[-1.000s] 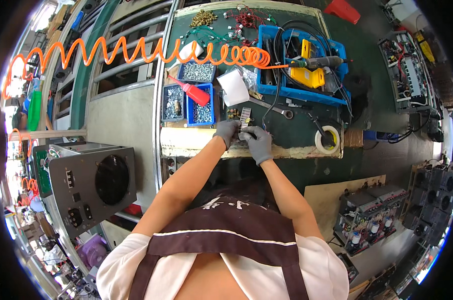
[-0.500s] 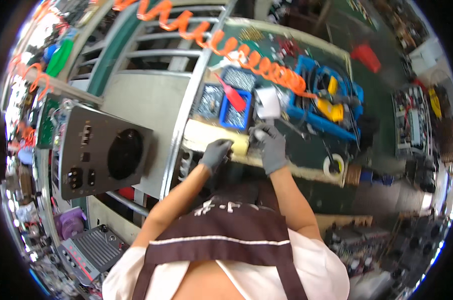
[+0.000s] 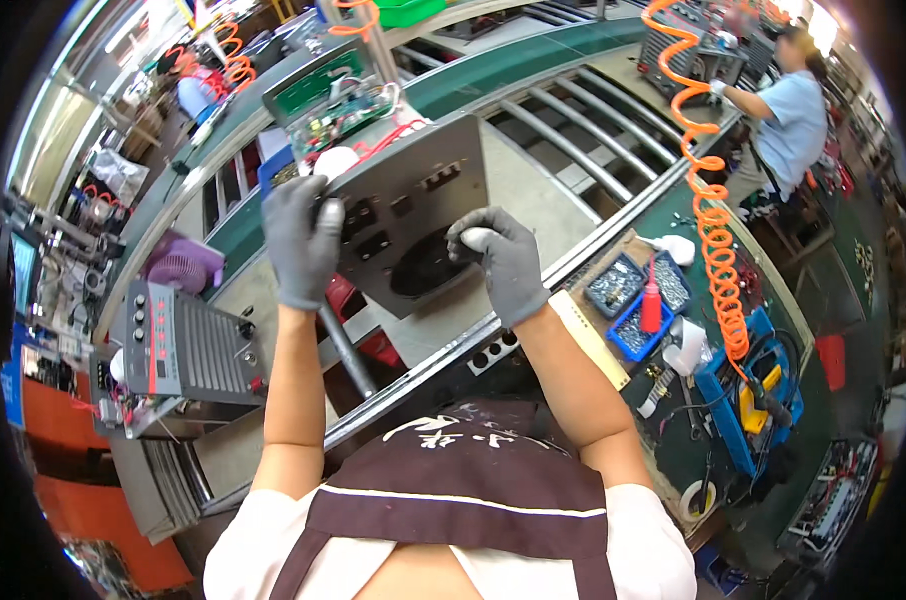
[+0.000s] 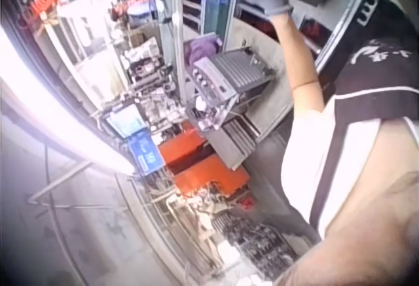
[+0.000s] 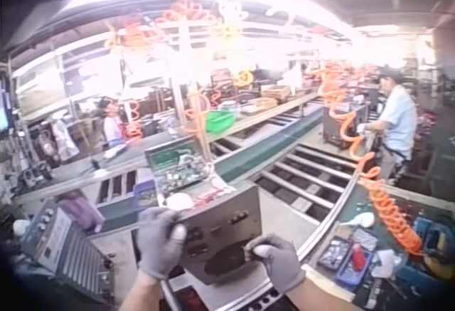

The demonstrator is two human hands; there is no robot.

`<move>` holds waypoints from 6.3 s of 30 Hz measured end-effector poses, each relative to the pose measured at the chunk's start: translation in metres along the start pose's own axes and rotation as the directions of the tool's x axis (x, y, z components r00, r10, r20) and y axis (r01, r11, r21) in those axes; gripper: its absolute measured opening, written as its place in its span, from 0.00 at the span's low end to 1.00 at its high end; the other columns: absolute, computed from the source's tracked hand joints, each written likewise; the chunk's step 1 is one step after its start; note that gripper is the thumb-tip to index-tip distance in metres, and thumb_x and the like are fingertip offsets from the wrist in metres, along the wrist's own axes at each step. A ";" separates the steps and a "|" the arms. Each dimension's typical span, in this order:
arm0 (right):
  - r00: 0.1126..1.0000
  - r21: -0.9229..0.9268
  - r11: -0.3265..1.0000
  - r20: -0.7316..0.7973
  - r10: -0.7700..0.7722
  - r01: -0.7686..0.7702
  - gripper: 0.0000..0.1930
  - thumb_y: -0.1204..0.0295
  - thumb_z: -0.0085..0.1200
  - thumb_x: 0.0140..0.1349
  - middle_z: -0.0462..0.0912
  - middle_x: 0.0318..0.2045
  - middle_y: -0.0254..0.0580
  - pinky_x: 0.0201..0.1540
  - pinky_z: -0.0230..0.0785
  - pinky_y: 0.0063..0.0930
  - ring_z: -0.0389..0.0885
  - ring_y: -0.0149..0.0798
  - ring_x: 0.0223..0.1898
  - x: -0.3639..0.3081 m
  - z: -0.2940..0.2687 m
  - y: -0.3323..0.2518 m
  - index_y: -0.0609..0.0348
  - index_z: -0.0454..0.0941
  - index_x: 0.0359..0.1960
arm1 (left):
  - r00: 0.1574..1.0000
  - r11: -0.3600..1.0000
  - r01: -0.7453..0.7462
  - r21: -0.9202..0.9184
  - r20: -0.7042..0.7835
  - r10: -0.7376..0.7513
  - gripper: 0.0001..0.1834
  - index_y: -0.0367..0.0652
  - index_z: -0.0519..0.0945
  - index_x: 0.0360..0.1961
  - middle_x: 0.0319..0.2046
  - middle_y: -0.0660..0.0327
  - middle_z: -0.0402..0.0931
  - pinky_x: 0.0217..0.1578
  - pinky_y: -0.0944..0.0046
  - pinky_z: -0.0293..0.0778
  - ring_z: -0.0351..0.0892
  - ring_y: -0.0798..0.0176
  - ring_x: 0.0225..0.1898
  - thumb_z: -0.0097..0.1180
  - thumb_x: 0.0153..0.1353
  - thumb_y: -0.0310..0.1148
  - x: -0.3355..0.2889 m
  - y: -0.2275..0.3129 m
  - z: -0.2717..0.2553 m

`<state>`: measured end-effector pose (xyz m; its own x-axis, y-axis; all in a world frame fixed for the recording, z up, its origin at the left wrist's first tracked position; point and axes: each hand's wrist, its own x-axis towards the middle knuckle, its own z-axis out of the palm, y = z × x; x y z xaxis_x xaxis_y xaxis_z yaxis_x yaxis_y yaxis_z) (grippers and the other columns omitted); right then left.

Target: The person assembles an electronic device by connecting wires to a circuit board, using a red squeeze bottle to apply adhesive, and securing components with a pneumatic screwdriver. They handle a metal casing and a black cable, attaching the cable to the device's rear panel.

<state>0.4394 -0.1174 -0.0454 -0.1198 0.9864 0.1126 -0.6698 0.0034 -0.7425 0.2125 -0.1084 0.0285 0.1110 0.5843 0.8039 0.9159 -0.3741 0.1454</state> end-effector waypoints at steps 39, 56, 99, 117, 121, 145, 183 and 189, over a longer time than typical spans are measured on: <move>0.668 -0.641 0.684 -0.343 -0.660 0.347 0.17 0.72 0.58 0.50 0.76 0.29 0.42 0.36 0.70 0.30 0.76 0.37 0.29 0.085 0.035 0.040 0.59 0.69 0.41 | 0.977 0.998 -0.061 -0.010 -0.205 0.058 0.13 0.42 0.80 0.37 0.33 0.55 0.75 0.44 0.56 0.65 0.70 0.50 0.38 0.52 0.48 0.30 -0.006 -0.001 0.027; 0.742 -0.903 0.429 -0.279 -0.610 0.013 0.28 0.56 0.58 0.50 0.70 0.52 0.49 0.61 0.56 0.38 0.65 0.51 0.57 -0.011 -0.150 0.019 0.54 0.70 0.52 | 0.893 0.959 -0.116 0.259 -0.396 0.215 0.23 0.42 0.81 0.32 0.30 0.57 0.78 0.35 0.56 0.67 0.75 0.53 0.31 0.38 0.66 0.46 -0.024 -0.031 0.026; 0.690 -0.941 0.270 -0.335 -0.642 -0.206 0.13 0.83 0.57 0.45 0.74 0.29 0.37 0.38 0.66 0.22 0.74 0.33 0.33 -0.251 -0.318 -0.102 0.55 0.83 0.33 | -0.341 -0.054 0.920 0.389 0.860 0.380 0.07 0.46 0.74 0.37 0.34 0.62 0.77 0.31 0.58 0.74 0.77 0.62 0.31 0.45 0.62 0.34 -0.223 0.428 0.345; 0.918 -0.521 0.854 -0.338 -0.210 0.004 0.31 0.84 0.52 0.51 0.75 0.38 0.37 0.43 0.69 0.20 0.73 0.28 0.39 -0.124 -0.181 -0.096 0.62 0.62 0.61 | 0.137 -0.294 0.947 -0.131 0.991 -0.002 0.33 0.37 0.78 0.39 0.27 0.62 0.76 0.32 0.70 0.68 0.72 0.71 0.27 0.32 0.66 0.57 -0.175 0.223 0.184; 0.971 -0.447 0.894 -0.227 -0.076 -0.035 0.26 0.85 0.53 0.50 0.74 0.34 0.37 0.40 0.69 0.20 0.73 0.28 0.35 -0.074 -0.124 -0.026 0.63 0.66 0.54 | 0.313 -0.289 0.888 -0.358 0.930 -0.193 0.29 0.36 0.78 0.39 0.28 0.61 0.77 0.32 0.70 0.69 0.73 0.72 0.30 0.39 0.66 0.54 -0.158 0.150 0.102; 0.983 -0.450 0.874 0.073 -0.168 0.183 0.11 0.81 0.59 0.49 0.71 0.29 0.31 0.36 0.64 0.17 0.69 0.25 0.32 0.050 -0.020 0.092 0.58 0.67 0.29 | -0.327 -0.602 0.740 -0.301 0.621 -0.712 0.13 0.44 0.77 0.34 0.23 0.65 0.77 0.24 0.69 0.69 0.74 0.70 0.21 0.43 0.63 0.40 -0.396 -0.007 -0.049; 0.974 -0.084 0.993 -0.204 -0.102 0.086 0.16 0.79 0.46 0.50 0.80 0.39 0.44 0.49 0.70 0.28 0.77 0.36 0.40 0.047 -0.033 0.077 0.68 0.76 0.42 | -0.239 -0.500 0.847 -0.181 0.711 -0.662 0.13 0.43 0.77 0.34 0.23 0.62 0.78 0.23 0.68 0.70 0.74 0.68 0.20 0.42 0.62 0.37 -0.373 -0.023 -0.036; 0.971 -0.438 0.895 -0.238 -0.022 -0.087 0.15 0.75 0.52 0.48 0.80 0.30 0.39 0.40 0.71 0.27 0.77 0.32 0.33 -0.051 -0.171 0.042 0.65 0.78 0.40 | -0.086 -0.351 0.908 -0.227 0.720 -0.689 0.12 0.44 0.77 0.36 0.26 0.61 0.76 0.28 0.65 0.70 0.74 0.65 0.25 0.51 0.55 0.39 -0.369 -0.055 -0.009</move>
<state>0.5427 -0.1395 -0.1957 0.0731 0.9968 -0.0314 -0.2680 -0.0106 -0.9634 0.1178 -0.3100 -0.2706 -0.3631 0.7256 -0.5845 -0.3084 0.4983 0.8103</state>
